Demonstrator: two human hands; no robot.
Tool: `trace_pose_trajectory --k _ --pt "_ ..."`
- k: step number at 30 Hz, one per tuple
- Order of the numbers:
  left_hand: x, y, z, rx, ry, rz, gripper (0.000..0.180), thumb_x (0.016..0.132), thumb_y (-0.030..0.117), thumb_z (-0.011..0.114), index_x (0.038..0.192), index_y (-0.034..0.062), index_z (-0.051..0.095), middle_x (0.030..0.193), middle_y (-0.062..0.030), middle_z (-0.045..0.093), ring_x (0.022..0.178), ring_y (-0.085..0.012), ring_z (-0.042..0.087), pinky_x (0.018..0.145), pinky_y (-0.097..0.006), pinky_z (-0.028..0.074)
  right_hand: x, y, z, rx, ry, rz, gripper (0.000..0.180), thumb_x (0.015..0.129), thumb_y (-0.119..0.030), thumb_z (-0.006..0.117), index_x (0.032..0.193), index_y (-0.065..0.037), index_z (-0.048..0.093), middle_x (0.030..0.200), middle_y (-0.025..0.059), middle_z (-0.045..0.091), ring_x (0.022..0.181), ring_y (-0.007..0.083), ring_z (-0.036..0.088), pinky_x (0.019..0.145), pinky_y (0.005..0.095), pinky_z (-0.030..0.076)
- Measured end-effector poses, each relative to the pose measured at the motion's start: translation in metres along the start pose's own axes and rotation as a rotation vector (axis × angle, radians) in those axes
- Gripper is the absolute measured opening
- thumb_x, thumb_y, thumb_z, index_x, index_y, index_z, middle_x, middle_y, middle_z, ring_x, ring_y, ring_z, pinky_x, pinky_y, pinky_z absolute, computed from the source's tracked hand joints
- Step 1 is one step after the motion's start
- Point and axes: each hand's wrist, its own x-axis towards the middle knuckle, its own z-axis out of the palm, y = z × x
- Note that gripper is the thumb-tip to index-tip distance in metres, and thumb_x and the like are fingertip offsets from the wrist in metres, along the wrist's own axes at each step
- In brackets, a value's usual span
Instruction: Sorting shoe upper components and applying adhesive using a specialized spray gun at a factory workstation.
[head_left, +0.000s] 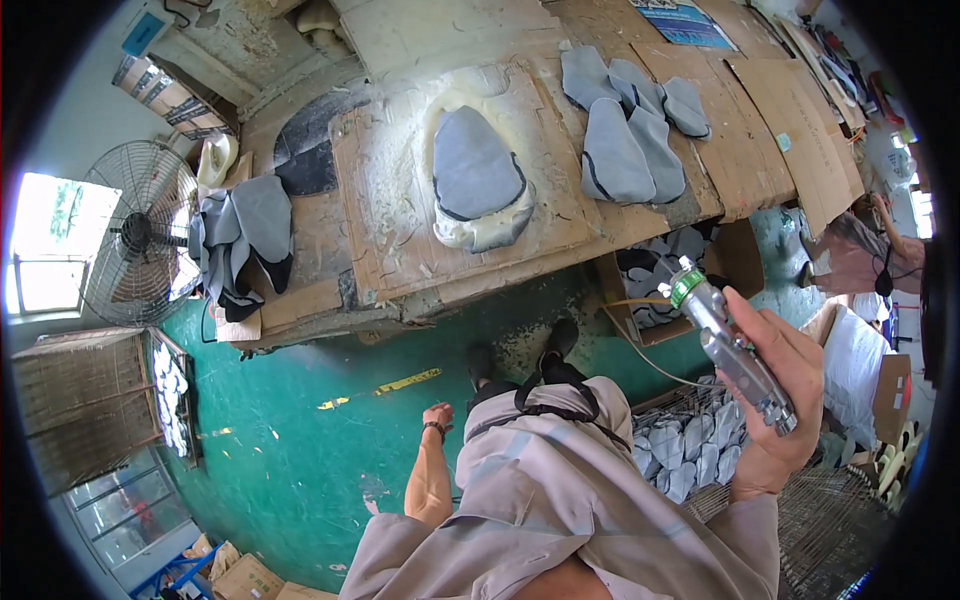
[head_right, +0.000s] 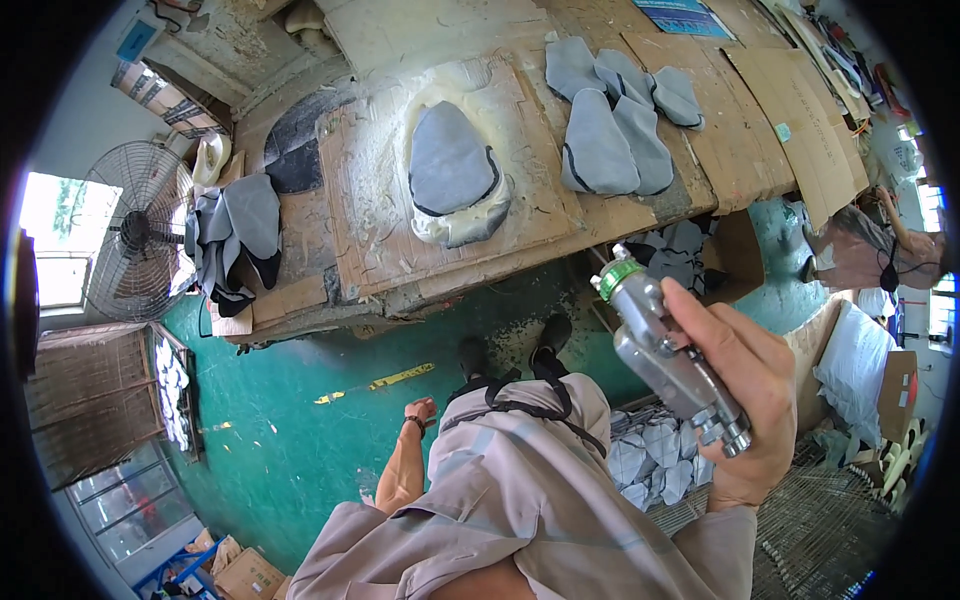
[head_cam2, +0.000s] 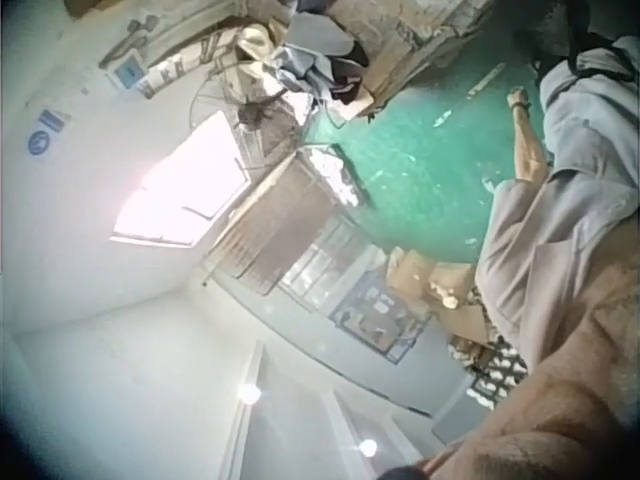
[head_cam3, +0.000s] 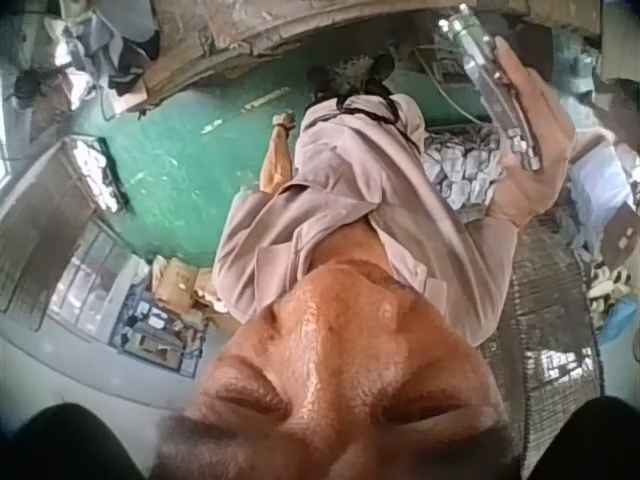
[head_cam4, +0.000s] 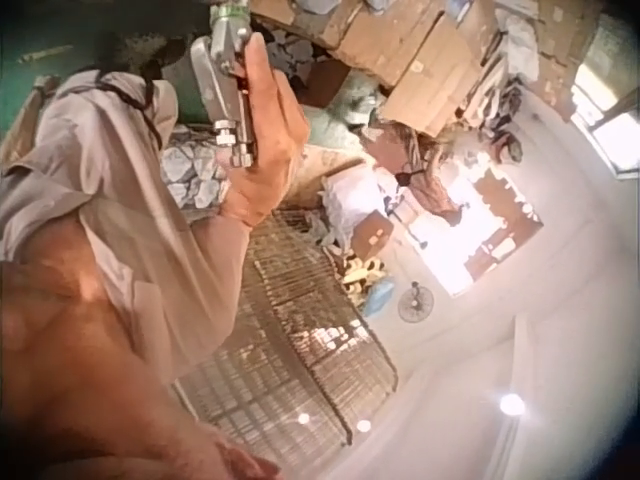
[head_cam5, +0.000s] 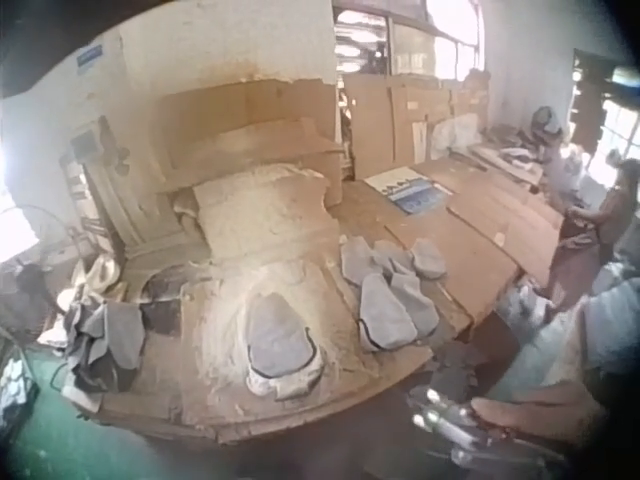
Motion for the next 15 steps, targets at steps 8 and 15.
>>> trace_pose_trajectory --k 8,15 --pt "0.009 0.079 0.010 0.082 0.033 0.320 0.027 0.087 0.017 0.070 0.112 0.0096 0.077 0.092 -0.0048 0.074 0.087 -0.0171 0.070 0.075 -0.037 0.057 -0.017 0.003 -0.019 -0.084 -0.202 -0.201 0.057 0.070 -0.012 0.078 0.125 0.003 0.069 0.071 0.0090 0.062 0.060 0.0187 0.060 0.054 0.0307 0.045" --pt "-0.052 0.233 0.035 -0.334 0.069 1.051 0.022 0.094 0.016 0.072 0.113 0.0047 0.074 0.085 0.0026 0.066 0.068 -0.0065 0.055 0.060 -0.024 0.046 -0.027 -0.010 -0.022 -0.153 0.014 0.130 0.044 0.076 -0.019 0.067 0.115 0.001 0.075 0.090 0.0141 0.068 0.081 0.0231 0.063 0.076 0.0312 0.047"
